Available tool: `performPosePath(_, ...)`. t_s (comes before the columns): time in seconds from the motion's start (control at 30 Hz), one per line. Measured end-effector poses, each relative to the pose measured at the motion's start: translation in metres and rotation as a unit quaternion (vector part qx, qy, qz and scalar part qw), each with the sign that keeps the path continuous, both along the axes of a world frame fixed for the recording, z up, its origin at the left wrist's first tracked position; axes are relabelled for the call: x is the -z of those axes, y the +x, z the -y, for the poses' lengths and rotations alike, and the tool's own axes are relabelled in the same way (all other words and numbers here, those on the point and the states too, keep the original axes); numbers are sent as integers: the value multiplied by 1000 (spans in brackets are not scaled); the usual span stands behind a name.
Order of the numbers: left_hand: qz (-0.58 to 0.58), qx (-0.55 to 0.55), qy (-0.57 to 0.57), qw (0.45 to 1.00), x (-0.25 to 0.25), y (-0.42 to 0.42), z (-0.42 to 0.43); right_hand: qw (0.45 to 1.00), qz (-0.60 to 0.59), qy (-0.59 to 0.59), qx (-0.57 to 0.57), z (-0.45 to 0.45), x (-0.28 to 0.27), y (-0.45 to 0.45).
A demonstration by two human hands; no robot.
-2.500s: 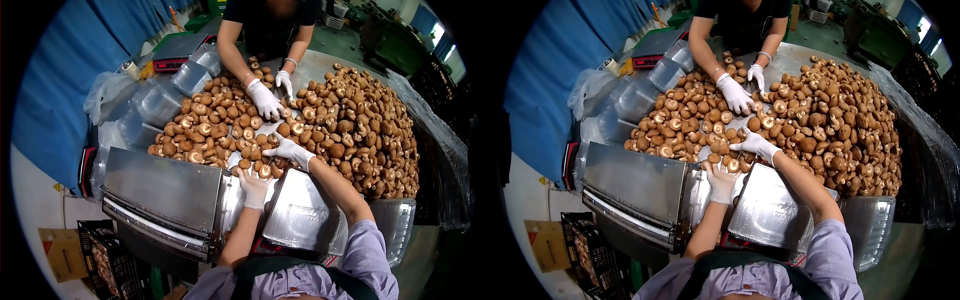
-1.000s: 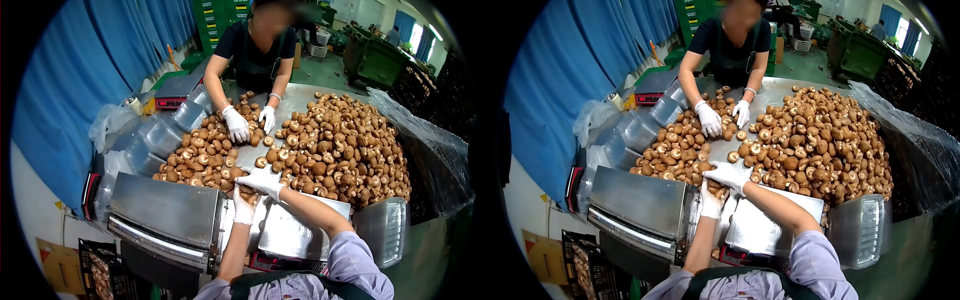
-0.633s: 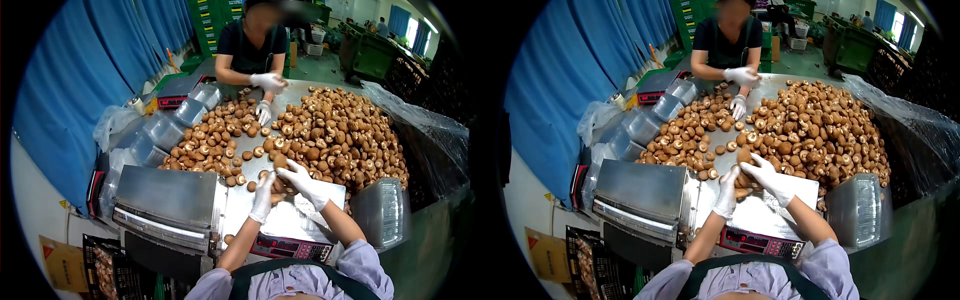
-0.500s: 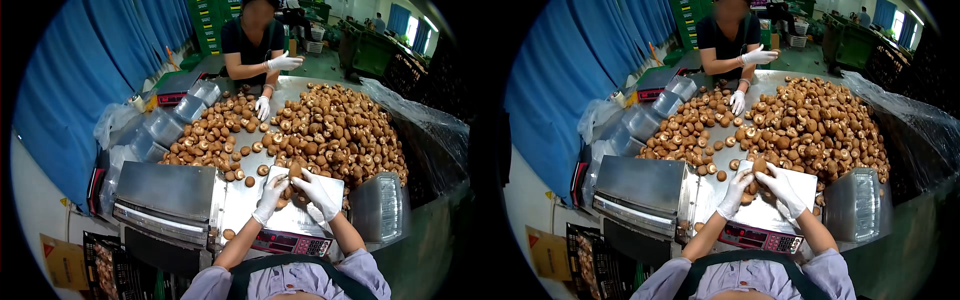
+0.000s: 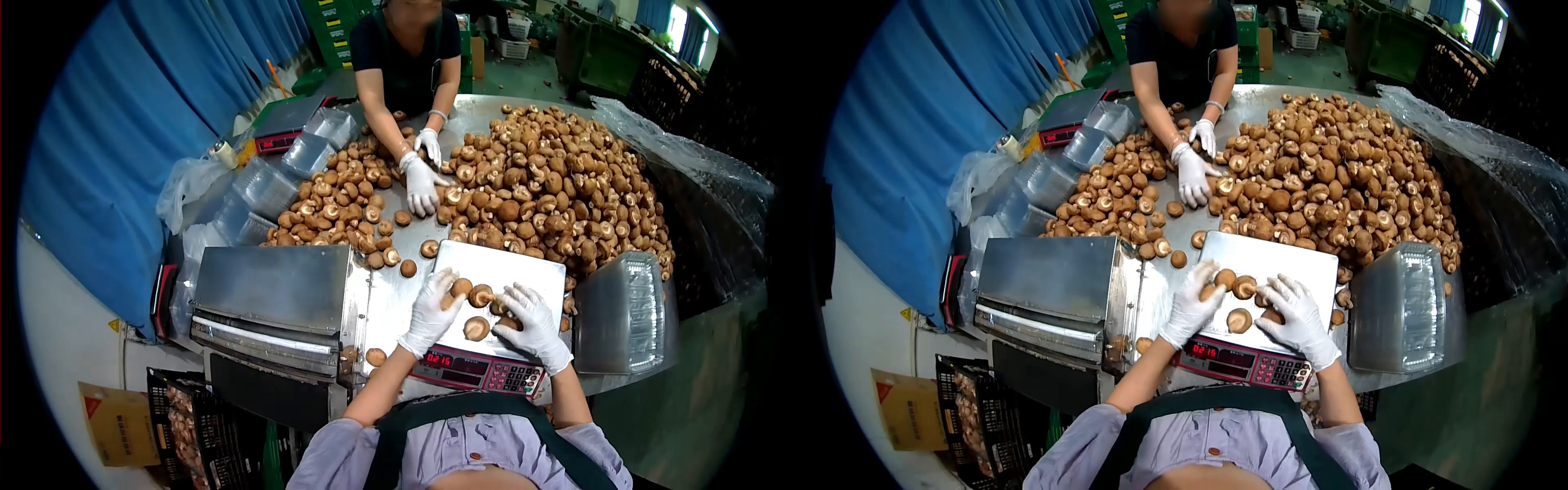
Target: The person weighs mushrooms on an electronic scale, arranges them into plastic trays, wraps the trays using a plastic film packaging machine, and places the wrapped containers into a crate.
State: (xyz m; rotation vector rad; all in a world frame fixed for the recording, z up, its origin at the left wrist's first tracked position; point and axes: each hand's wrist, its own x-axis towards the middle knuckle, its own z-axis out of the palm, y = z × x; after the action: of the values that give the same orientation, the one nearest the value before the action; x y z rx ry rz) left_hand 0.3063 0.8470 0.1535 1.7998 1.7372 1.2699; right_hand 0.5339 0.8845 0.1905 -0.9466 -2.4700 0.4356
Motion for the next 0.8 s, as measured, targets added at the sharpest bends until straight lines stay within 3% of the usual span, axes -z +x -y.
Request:
performPosePath(0.07, 19, -36, 42, 998, -1, -15, 2, 998, -45, -36, 31, 0, -3, 4)
performPosePath(0.13, 175, -104, -4, 979, -1, -27, 3, 990, -111, -69, 60, -2, 5, 12)
performPosePath(0.23, 101, -201, -14, 974, 10, -55, -1, 965, -183, -148, 116, 0, 7, 23)
performPosePath(0.27, 49, -241, -98, 964, 27, -70, -2, 957, -211, -154, 127, -1, 14, 27)
performPosePath(0.37, -41, -244, -182, 952, 64, -91, -11, 945, -220, -183, 160, -1, 15, 33)
performPosePath(0.47, -76, -221, -246, 940, 67, -87, -32, 943, -207, -190, 178, 1, 12, 32)
performPosePath(0.6, -141, -275, -272, 911, 64, -82, -66, 946, -195, -187, 179, -1, 4, 32)
performPosePath(0.67, -198, -312, -323, 871, 56, -75, -80, 944, -200, -190, 181, -3, 4, 34)
performPosePath(0.8, -163, -326, -329, 871, 44, -89, -101, 946, -190, -189, 185, -6, -1, 37)
